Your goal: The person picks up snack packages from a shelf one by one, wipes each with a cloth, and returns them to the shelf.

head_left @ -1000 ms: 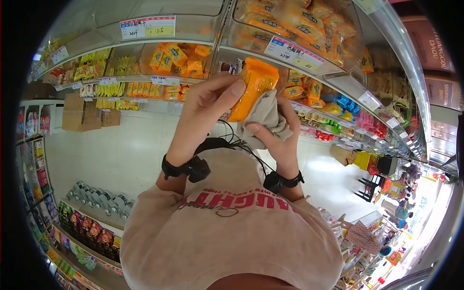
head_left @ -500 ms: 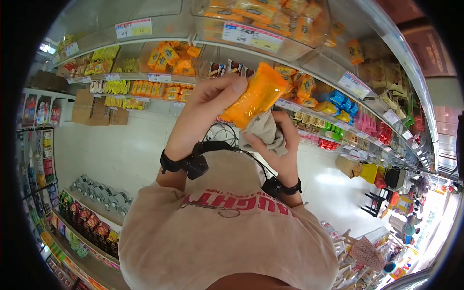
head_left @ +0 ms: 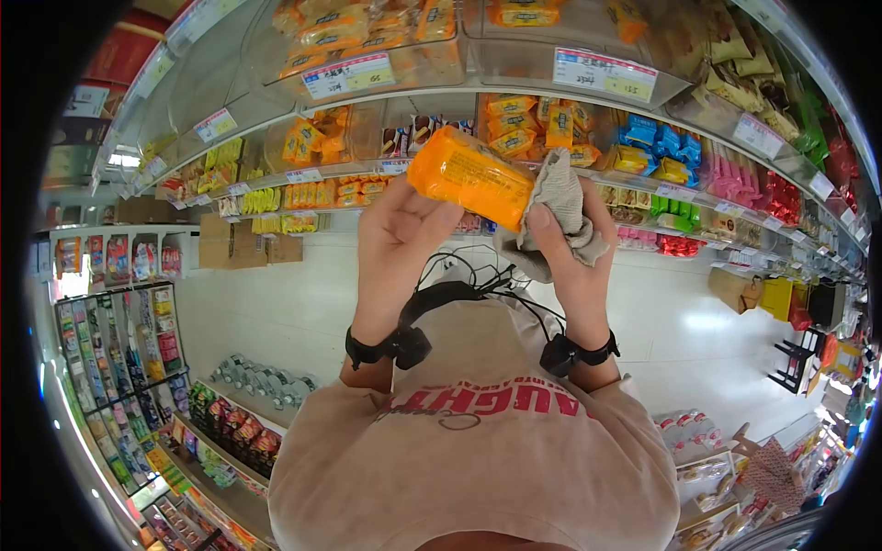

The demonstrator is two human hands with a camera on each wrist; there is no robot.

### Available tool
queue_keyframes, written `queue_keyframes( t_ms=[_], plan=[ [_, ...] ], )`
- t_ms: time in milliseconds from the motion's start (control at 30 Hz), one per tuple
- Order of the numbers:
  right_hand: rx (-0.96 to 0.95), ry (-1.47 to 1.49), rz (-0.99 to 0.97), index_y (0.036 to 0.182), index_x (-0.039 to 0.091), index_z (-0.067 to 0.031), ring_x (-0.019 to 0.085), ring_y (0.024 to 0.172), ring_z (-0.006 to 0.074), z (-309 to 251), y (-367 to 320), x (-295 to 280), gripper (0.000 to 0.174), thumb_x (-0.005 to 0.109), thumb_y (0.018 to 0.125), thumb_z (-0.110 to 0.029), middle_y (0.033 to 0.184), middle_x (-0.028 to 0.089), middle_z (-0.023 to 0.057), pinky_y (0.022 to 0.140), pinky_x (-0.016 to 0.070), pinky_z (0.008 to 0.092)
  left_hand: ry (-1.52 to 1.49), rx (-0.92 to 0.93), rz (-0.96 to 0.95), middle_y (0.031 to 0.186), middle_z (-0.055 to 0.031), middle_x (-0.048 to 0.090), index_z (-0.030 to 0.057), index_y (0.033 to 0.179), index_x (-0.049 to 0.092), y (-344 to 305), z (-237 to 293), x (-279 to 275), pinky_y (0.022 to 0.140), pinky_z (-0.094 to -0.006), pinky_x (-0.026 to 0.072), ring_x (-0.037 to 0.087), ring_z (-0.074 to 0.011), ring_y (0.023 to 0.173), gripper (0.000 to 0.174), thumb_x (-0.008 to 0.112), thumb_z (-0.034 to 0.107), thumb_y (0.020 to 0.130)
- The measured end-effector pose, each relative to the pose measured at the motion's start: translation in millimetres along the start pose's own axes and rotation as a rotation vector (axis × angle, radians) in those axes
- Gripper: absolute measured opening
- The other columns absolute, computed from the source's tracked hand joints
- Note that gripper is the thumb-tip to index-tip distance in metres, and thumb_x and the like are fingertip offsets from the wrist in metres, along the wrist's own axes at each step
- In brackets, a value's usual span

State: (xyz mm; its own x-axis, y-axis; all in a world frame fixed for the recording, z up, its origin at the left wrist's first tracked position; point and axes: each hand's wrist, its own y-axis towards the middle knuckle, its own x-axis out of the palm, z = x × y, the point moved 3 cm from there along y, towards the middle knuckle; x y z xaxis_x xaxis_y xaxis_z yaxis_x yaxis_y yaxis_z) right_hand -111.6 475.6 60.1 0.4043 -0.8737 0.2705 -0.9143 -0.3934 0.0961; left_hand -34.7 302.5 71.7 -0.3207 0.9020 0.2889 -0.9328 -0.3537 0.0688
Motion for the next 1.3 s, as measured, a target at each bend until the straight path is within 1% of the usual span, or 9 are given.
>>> queue_keyframes(
  t_ms=[367, 567, 667, 733, 833, 867, 967, 1033, 1300],
  plan=[
    [0.012, -0.005, 0.088, 0.116, 0.06, 0.0002, 0.058, 0.09, 0.0066, 17, 8, 8, 0.029, 0.072, 0.093, -0.012, 0.1, 0.066, 0.0021, 0.079, 0.0481, 0.0232, 0.06, -0.053, -0.054, 0.114, -0.0135, 0.071, -0.0043, 0.133, 0.053, 12, -9, -11, 0.086, -0.0348, 0.0538, 0.068, -0.0194, 0.095, 0.037, 0.06, 0.01, 0.1],
    [0.147, 0.095, 0.019, 0.118, 0.061, 0.0004, 0.057, 0.09, 0.0058, 37, 19, 66, 0.03, 0.071, 0.094, -0.014, 0.1, 0.065, 0.0006, 0.08, 0.0473, 0.023, 0.111, -0.043, -0.155, 0.117, -0.0168, 0.069, -0.0073, 0.136, 0.049, 29, 5, -81, 0.09, -0.0311, 0.055, 0.07, -0.0212, 0.102, 0.041, 0.061, 0.003, 0.098],
    [0.263, 0.012, -0.12, 0.122, 0.062, -0.0004, 0.057, 0.094, 0.0064, 81, 35, 100, 0.036, 0.068, 0.096, -0.024, 0.104, 0.066, 0.0008, 0.085, 0.0459, 0.023, 0.074, -0.17, -0.172, 0.113, -0.0157, 0.07, -0.0066, 0.137, 0.049, 37, 10, -138, 0.084, -0.029, 0.0553, 0.07, -0.0186, 0.097, 0.043, 0.063, 0.007, 0.098],
    [0.396, -0.058, -0.218, 0.127, 0.061, -0.0002, 0.058, 0.099, 0.0089, 93, 48, 133, 0.046, 0.067, 0.097, -0.034, 0.11, 0.067, 0.0026, 0.089, 0.0449, 0.0237, 0.109, -0.203, -0.071, 0.108, -0.0137, 0.071, -0.0032, 0.137, 0.051, 39, 5, -180, 0.079, -0.0274, 0.0528, 0.069, -0.0155, 0.092, 0.044, 0.064, 0.014, 0.098],
    [0.451, -0.165, -0.164, 0.13, 0.059, 0.0013, 0.058, 0.104, 0.0111, 154, 66, 169, 0.054, 0.069, 0.095, -0.038, 0.115, 0.066, 0.0041, 0.091, 0.0452, 0.025, 0.167, -0.254, 0.009, 0.102, -0.0118, 0.071, -0.0009, 0.136, 0.054, 41, -17, -242, 0.073, -0.0258, 0.0512, 0.069, -0.0135, 0.087, 0.047, 0.068, 0.021, 0.096],
    [0.424, -0.134, -0.234, 0.132, 0.058, 0.0022, 0.057, 0.109, 0.012, 190, 76, 173, 0.059, 0.071, 0.094, -0.041, 0.119, 0.066, 0.0057, 0.093, 0.0454, 0.0259, 0.19, -0.272, 0.027, 0.1, -0.0114, 0.07, -0.0006, 0.135, 0.055, 43, -25, -263, 0.072, -0.0254, 0.0511, 0.069, -0.0132, 0.086, 0.049, 0.07, 0.023, 0.095],
    [0.437, -0.179, -0.27, 0.131, 0.058, 0.0035, 0.058, 0.106, 0.0121, 186, 94, 226, 0.06, 0.072, 0.093, -0.041, 0.118, 0.066, 0.0073, 0.091, 0.0461, 0.0258, 0.419, -0.233, 0.124, 0.098, -0.0113, 0.069, -0.0033, 0.132, 0.057, 51, -40, -317, 0.071, -0.0255, 0.0533, 0.069, -0.0145, 0.084, 0.057, 0.079, 0.025, 0.088],
    [0.32, -0.35, -0.29, 0.125, 0.059, 0.0056, 0.06, 0.099, 0.0115, 194, 115, 247, 0.054, 0.073, 0.093, -0.035, 0.111, 0.068, 0.0085, 0.086, 0.0478, 0.0269, 0.356, -0.213, 0.186, 0.096, -0.009, 0.068, -0.0042, 0.129, 0.06, 57, -48, -345, 0.073, -0.0254, 0.052, 0.069, -0.0144, 0.087, 0.056, 0.08, 0.026, 0.087],
    [0.175, -0.255, -0.149, 0.123, 0.059, 0.0058, 0.06, 0.095, 0.0128, 224, 130, 271, 0.048, 0.074, 0.092, -0.029, 0.105, 0.068, 0.008, 0.086, 0.0486, 0.0281, 0.125, -0.05, 0.475, 0.107, -0.0141, 0.065, -0.0103, 0.129, 0.056, 92, -46, -385, 0.08, -0.0279, 0.0535, 0.069, -0.0191, 0.091, 0.059, 0.079, 0.025, 0.088]
  ],
)
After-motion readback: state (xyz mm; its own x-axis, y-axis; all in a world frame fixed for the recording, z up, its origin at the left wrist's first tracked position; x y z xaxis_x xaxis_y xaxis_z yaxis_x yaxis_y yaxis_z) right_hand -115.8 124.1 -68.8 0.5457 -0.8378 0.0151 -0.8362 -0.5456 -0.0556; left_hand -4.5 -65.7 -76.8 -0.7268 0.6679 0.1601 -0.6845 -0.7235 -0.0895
